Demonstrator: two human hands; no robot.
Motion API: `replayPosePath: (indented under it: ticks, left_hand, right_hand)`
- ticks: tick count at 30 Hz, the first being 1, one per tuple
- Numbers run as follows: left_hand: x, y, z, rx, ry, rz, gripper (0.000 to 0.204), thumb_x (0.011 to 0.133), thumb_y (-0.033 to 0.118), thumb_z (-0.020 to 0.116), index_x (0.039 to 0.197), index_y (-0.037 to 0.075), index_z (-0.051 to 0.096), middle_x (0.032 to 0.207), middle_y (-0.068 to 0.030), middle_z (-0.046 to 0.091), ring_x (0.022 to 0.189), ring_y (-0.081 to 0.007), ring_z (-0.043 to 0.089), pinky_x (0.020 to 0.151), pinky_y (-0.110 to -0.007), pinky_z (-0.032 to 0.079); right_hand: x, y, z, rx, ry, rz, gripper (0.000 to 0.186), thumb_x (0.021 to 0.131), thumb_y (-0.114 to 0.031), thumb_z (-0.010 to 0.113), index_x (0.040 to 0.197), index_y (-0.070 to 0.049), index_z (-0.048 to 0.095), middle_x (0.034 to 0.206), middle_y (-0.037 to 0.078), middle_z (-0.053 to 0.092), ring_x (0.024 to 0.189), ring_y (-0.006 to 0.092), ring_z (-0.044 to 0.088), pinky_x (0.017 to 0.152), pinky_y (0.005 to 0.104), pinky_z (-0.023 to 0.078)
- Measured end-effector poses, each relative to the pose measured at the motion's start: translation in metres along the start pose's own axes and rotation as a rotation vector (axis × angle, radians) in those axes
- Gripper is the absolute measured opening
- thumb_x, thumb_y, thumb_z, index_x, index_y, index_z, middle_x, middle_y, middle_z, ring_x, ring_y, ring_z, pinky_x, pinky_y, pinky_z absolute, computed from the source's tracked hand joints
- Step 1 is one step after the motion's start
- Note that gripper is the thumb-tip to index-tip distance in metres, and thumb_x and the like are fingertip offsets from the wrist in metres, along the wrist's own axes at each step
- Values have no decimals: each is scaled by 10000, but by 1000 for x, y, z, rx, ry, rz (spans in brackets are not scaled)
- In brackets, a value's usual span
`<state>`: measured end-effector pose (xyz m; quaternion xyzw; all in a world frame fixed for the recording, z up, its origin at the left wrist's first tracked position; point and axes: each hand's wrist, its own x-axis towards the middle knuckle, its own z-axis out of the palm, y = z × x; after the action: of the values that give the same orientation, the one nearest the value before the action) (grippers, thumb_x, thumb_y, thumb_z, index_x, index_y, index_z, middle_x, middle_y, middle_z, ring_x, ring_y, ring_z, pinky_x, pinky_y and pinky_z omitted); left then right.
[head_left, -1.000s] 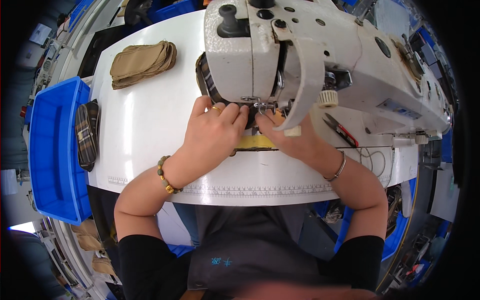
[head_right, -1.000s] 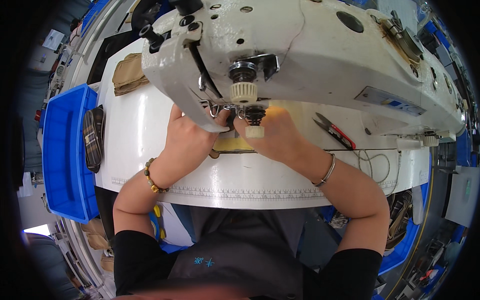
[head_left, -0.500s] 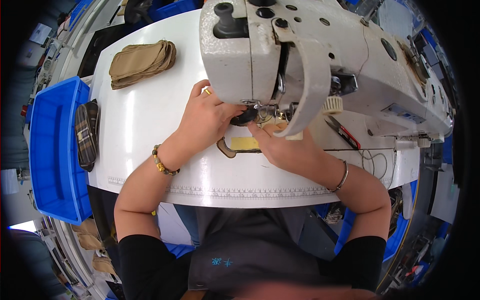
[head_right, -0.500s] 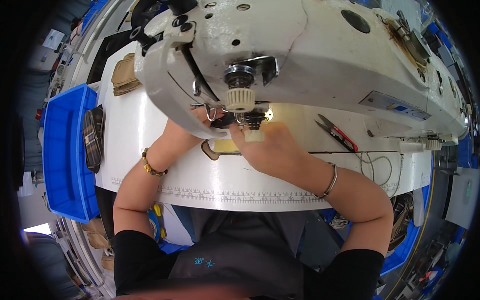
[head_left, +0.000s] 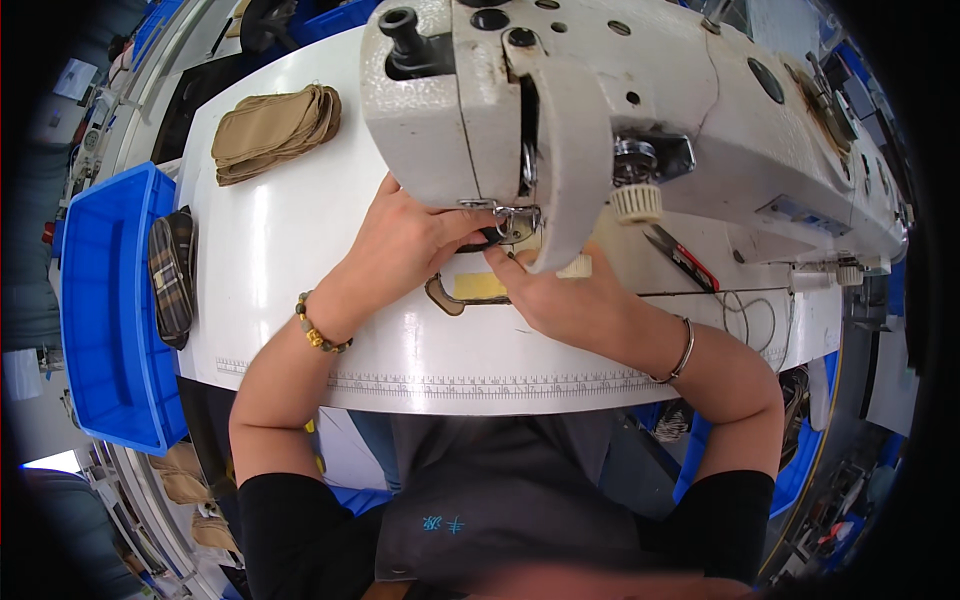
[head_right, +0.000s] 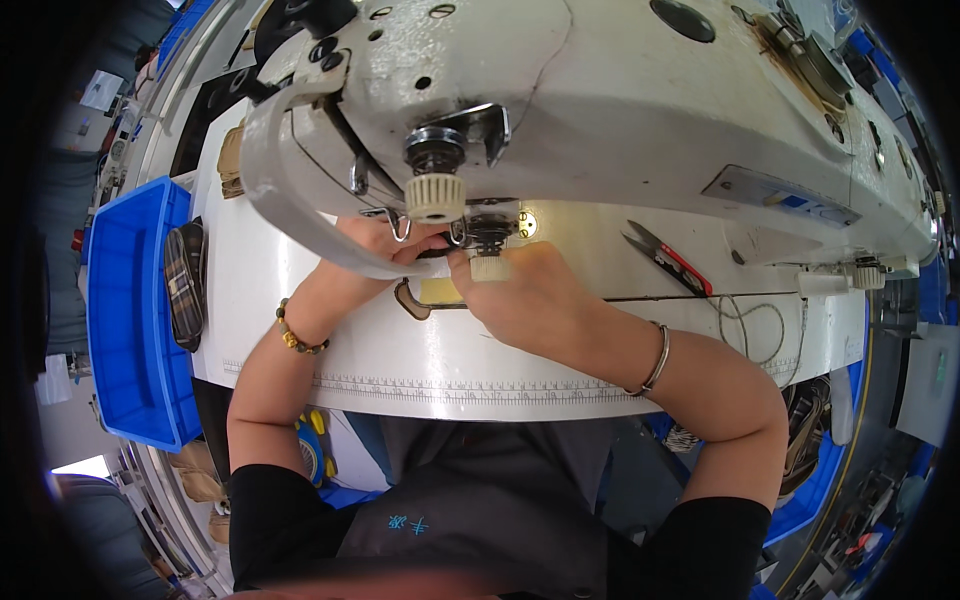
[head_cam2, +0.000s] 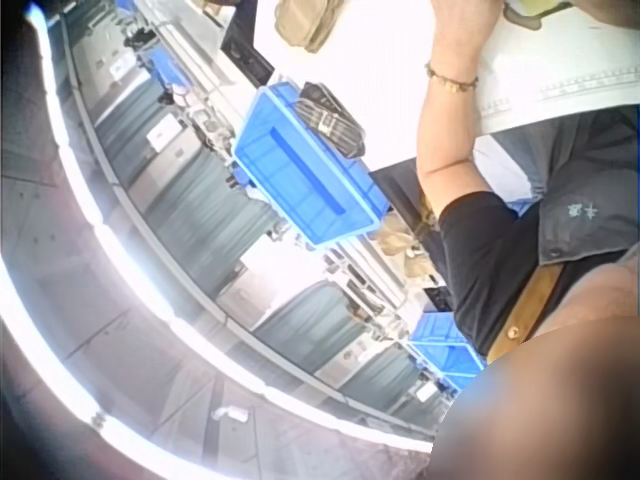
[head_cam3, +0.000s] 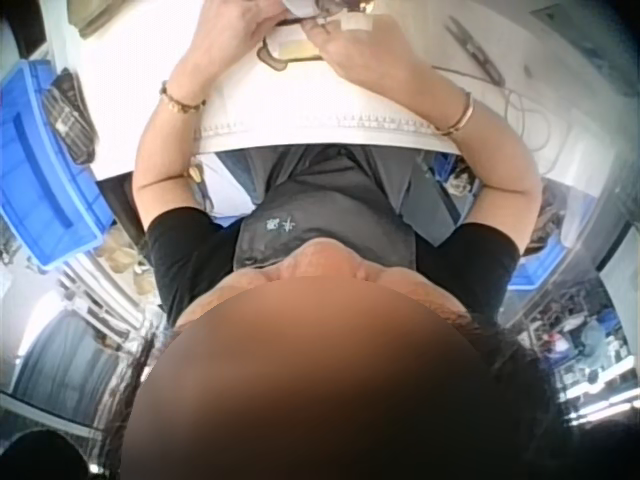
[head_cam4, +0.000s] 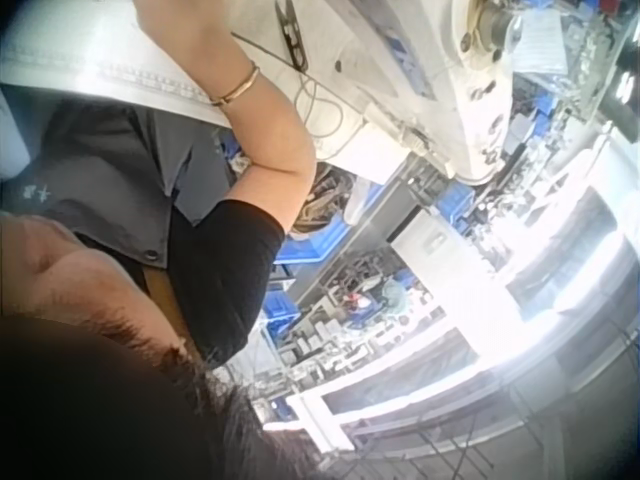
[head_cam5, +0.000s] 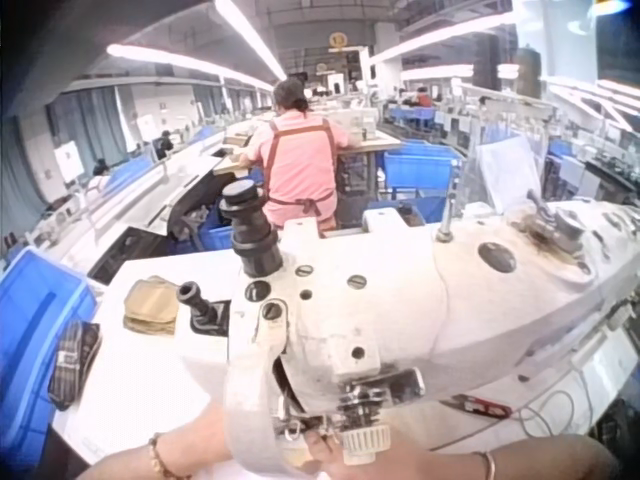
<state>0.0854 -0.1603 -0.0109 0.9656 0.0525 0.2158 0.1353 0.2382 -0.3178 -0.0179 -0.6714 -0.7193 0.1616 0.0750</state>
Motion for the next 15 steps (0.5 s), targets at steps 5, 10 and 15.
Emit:
replayPosePath:
  ticks: [5, 10, 15]
  left_hand:
    - [1, 1, 9, 4, 66, -21, 192, 719, 125, 780, 910, 120, 786, 897, -40, 752, 916, -241, 679, 894, -389, 475]
    - [-3, 1, 16, -116, 88, -147, 142, 744, 127, 777, 885, 117, 789, 900, -52, 750, 899, -259, 673, 896, -396, 469]
    - [-5, 4, 16, -200, 47, -299, 124, 753, 143, 780, 874, 120, 793, 891, -51, 748, 894, -265, 668, 909, -399, 460]
  right_hand:
    - [-7, 3, 14, -380, 287, -164, 427, 839, -169, 623, 1259, -96, 650, 906, 6, 690, 878, 198, 671, 737, 391, 545]
    - [-7, 5, 14, -431, 254, -176, 436, 836, -173, 616, 1265, -101, 651, 897, 11, 691, 892, 214, 670, 724, 397, 542]
    - [-5, 10, 15, -272, 334, -285, 448, 890, -133, 619, 1305, 21, 552, 800, 69, 683, 699, 258, 688, 565, 394, 537]
